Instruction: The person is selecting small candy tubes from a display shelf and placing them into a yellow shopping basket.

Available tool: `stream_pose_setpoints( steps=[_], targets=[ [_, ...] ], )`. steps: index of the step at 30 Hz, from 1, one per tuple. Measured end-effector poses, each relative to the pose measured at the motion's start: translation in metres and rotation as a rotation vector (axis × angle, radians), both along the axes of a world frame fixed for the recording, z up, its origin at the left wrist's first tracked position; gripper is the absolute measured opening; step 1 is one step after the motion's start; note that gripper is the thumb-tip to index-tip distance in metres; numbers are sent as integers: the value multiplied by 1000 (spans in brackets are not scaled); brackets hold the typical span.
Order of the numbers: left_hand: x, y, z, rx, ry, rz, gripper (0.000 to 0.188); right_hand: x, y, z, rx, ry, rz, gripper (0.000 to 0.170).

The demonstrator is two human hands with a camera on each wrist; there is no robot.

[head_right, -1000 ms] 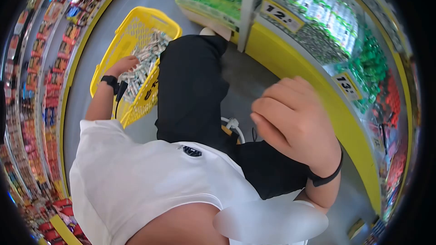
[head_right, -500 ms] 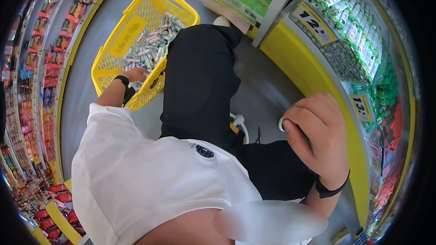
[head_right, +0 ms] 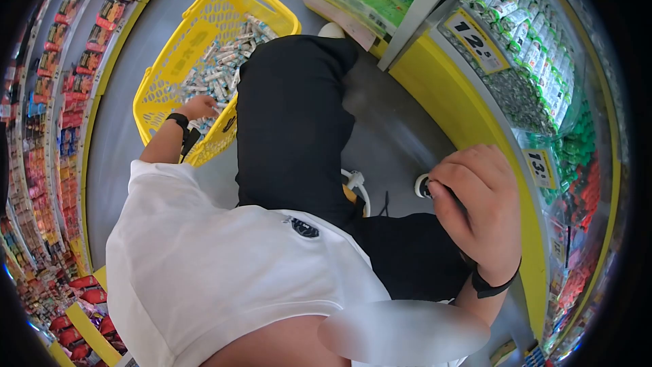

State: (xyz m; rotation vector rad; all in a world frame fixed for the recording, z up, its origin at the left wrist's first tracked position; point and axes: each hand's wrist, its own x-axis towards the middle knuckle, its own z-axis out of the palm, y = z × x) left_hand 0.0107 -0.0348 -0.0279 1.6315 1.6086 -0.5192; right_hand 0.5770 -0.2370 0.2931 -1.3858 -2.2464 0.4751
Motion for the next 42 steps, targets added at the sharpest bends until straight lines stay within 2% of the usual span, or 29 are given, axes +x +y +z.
stream_pose_setpoints(
  steps=[1, 2, 4, 9, 13, 17, 22, 25, 29, 32, 35, 36, 42],
  targets=[
    [6, 0, 6, -10, -9, 47, 39, 0, 0, 0, 1, -1, 1, 10],
    [2, 0, 7, 50, -89, 97, 32, 0, -1, 0, 4, -2, 2, 10],
    [-2, 5, 7, 86, -235, 231, 30, 0, -2, -1, 2, -2, 2, 10],
    [21, 14, 46, 212, -675, 552, 23, -1, -2, 0, -7, 1, 0, 10],
    [66, 24, 108, 312, -823, 541, 17, -1, -3, 0, 7, -5, 6, 11],
    [111, 34, 160, 393, -1006, 435, 22, -2, -5, 1, 11, -26, 7, 12],
    [178, 22, 240, 343, -1223, 220, 25, -2, -7, 0, 40, -21, 7, 11],
    [219, 10, 272, 293, -1330, 120, 29, 0, -8, 1, 47, -28, 14, 13],
    [281, -5, 289, 154, -1467, 23, 31, -1, -9, 3, 81, -46, -17, 20],
    [329, -20, 291, -64, -1580, -44, 27, 1, -9, 5, 111, -54, -86, 36],
    [368, -37, 298, -232, -1555, -96, 29, 3, -10, 4, 165, 86, -147, 53],
    [379, -41, 301, -275, -1556, -117, 29, 7, -10, 4, 174, 77, -133, 65],
    [419, -57, 311, -422, -1528, -186, 30, 17, -9, 3, 279, 78, -197, 69]
  ],
)
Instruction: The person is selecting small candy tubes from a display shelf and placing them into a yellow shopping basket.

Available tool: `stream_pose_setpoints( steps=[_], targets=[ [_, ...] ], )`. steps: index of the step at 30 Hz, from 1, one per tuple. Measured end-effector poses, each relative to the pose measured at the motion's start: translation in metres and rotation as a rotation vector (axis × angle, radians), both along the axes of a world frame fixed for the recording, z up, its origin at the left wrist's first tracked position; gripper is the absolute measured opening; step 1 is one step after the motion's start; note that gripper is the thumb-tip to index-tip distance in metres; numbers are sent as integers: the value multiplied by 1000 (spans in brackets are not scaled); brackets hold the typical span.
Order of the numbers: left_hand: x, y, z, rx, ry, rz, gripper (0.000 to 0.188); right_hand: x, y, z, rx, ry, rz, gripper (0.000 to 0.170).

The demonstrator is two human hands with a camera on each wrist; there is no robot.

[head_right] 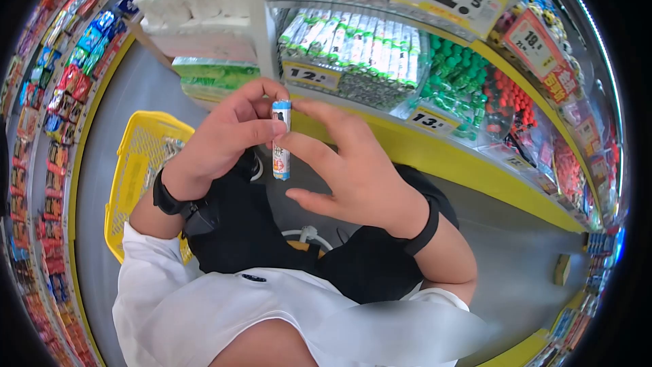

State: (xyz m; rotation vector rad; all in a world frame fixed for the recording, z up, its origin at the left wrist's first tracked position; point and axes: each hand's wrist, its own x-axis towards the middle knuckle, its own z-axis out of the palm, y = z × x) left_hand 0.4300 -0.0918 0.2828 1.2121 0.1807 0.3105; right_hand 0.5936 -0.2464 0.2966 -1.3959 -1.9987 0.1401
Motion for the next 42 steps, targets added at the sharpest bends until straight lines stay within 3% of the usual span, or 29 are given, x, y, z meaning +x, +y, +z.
stream_pose_setpoints(
  steps=[13, 17, 20, 23, 27, 30, 34, 42],
  targets=[
    [49, -8, 14, -61, 77, -41, 33, 23, 4, 5, 186, 90, -114, 65],
    [55, -8, 14, 83, 33, -27, 32, 29, 0, 5, 208, 67, -179, 61],
    [51, 3, 5, 57, -12, 68, 35, 29, -3, 2, 188, 93, -144, 58],
    [49, 14, -6, 214, -71, 390, 39, 29, -6, -1, 155, 52, -81, 56],
    [53, 24, -5, 369, -275, 572, 65, 27, -9, 2, 122, -76, -13, 57],
    [52, 31, -3, 478, -268, 489, 77, 22, -10, 11, 155, -166, 10, 52],
    [56, 28, -6, 407, -333, 461, 82, 13, -10, 36, 164, -200, 80, 46],
    [51, 31, -2, 373, -303, 430, 87, 13, 0, 100, 167, -350, 108, 50]
  ],
)
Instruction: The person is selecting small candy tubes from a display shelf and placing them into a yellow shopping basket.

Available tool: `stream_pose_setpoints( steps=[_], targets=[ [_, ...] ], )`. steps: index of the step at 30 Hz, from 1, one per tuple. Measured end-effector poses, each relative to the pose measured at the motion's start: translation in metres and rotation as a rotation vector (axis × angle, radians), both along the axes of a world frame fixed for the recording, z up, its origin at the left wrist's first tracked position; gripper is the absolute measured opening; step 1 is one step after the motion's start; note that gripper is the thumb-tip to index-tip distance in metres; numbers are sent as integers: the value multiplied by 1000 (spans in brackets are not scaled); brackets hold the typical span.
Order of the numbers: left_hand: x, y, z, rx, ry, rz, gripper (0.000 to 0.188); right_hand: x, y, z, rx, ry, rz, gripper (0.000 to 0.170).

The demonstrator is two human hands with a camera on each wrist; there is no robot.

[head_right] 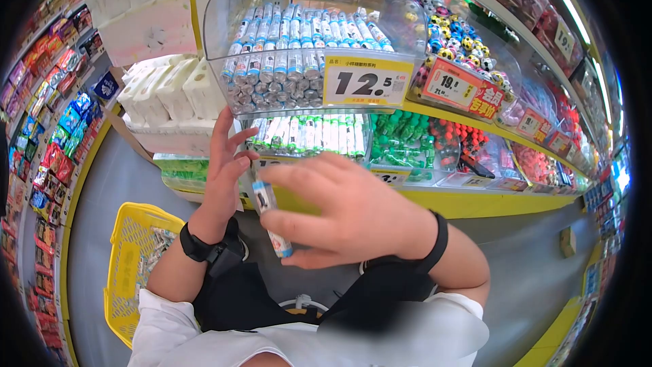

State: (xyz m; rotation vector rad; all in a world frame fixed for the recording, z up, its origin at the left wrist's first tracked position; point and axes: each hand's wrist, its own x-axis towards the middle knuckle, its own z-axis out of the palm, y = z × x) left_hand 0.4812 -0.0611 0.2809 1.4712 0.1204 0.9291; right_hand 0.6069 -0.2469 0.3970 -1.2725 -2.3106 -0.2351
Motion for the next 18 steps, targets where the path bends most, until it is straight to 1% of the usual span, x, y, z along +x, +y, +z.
stream_pose_setpoints(
  steps=[2, 4, 7, 8, 9, 11, 14, 18],
  targets=[
    [1, -1, 0, -26, 2, -6, 88, 6, 7, 18, 0, 14, -6, 49],
    [1, -2, 0, -36, -2, -10, 88, 11, 18, 36, 64, 7, -54, 48],
    [1, -3, 0, -33, -4, -11, 88, 27, 39, 66, 103, 33, -78, 51],
    [1, -3, 0, -35, -1, -9, 88, 29, 45, 81, 144, -52, -96, 51],
    [1, -3, 0, -36, 3, -7, 88, 36, 54, 88, 179, -52, -105, 50],
    [0, -2, 1, -51, -5, -23, 88, 42, 67, 107, 95, -29, -166, 42],
    [0, -2, 0, -60, 2, -31, 88, 62, 93, 119, 45, -142, -292, 46],
    [-1, 1, -1, -54, 10, -48, 89, 74, 118, 131, -114, -149, -443, 52]
  ],
)
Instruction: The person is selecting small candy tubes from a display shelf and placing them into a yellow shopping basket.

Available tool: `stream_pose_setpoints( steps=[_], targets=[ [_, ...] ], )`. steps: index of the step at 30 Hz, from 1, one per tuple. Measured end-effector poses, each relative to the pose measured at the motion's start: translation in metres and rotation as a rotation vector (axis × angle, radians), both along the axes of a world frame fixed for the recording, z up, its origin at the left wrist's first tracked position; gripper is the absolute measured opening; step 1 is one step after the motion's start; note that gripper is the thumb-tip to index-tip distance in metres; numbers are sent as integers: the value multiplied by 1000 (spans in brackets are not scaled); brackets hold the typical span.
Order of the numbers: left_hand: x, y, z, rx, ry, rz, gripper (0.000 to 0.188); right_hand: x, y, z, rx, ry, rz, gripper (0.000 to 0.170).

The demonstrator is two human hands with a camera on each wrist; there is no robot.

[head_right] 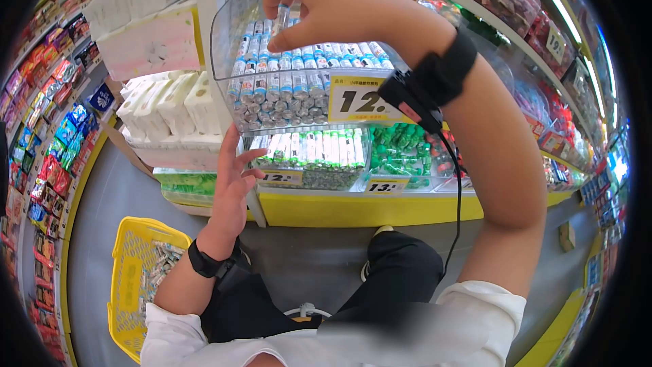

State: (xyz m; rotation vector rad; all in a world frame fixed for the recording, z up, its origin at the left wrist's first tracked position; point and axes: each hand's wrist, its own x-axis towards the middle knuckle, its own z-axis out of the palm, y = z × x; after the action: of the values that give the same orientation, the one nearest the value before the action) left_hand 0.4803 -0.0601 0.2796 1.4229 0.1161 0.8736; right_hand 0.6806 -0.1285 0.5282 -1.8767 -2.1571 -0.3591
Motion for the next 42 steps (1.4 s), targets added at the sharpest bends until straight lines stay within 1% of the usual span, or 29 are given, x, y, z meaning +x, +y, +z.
stream_pose_setpoints(
  steps=[2, 5, 8, 12, 14, 17, 20, 23, 26, 29, 32, 34, 36, 38, 41, 42],
  targets=[
    [-1, -1, 1, -8, 1, -4, 89, 7, 12, 5, -33, -16, -46, 52],
    [-2, -3, 4, -8, 8, -13, 90, 16, 29, 10, -103, -10, -144, 48],
    [-3, -4, 6, -16, 5, -22, 91, 27, 51, 22, -206, -22, -200, 50],
    [-3, -3, 7, -66, -48, -64, 90, 57, 76, 6, -77, -121, -82, 48],
    [-4, -3, 8, -66, -34, -64, 90, 64, 86, -1, -38, -159, -15, 45],
    [-5, -1, 8, -55, -27, -64, 91, 70, 100, 4, -264, -228, -219, 43],
    [-6, -3, 9, -46, 13, -49, 93, 82, 108, -1, -354, -165, -316, 42],
    [-6, -5, 9, -37, 33, -39, 94, 98, 113, -13, -334, -94, -332, 43],
    [-6, -4, 10, -36, 38, -44, 95, 104, 115, -19, -326, 6, -271, 44],
    [-7, -4, 10, -29, 39, -49, 96, 100, 112, -16, -356, 2, -269, 38],
    [-8, -4, 11, -29, 41, -55, 96, 99, 113, -16, -387, 315, -375, 27],
    [-8, -4, 11, -31, 42, -58, 96, 116, 119, -19, -426, 129, -241, 26],
    [-9, -4, 10, -31, 42, -59, 96, 108, 114, -19, -428, 177, -255, 27],
    [-8, -4, 10, -37, 41, -61, 96, 95, 105, -19, -390, 462, -416, 29],
    [-8, -4, 10, -35, 41, -64, 96, 83, 101, -14, -414, 399, -467, 29],
    [-8, -4, 10, -33, 42, -66, 96, 86, 102, -15, -393, 468, -420, 30]
  ],
)
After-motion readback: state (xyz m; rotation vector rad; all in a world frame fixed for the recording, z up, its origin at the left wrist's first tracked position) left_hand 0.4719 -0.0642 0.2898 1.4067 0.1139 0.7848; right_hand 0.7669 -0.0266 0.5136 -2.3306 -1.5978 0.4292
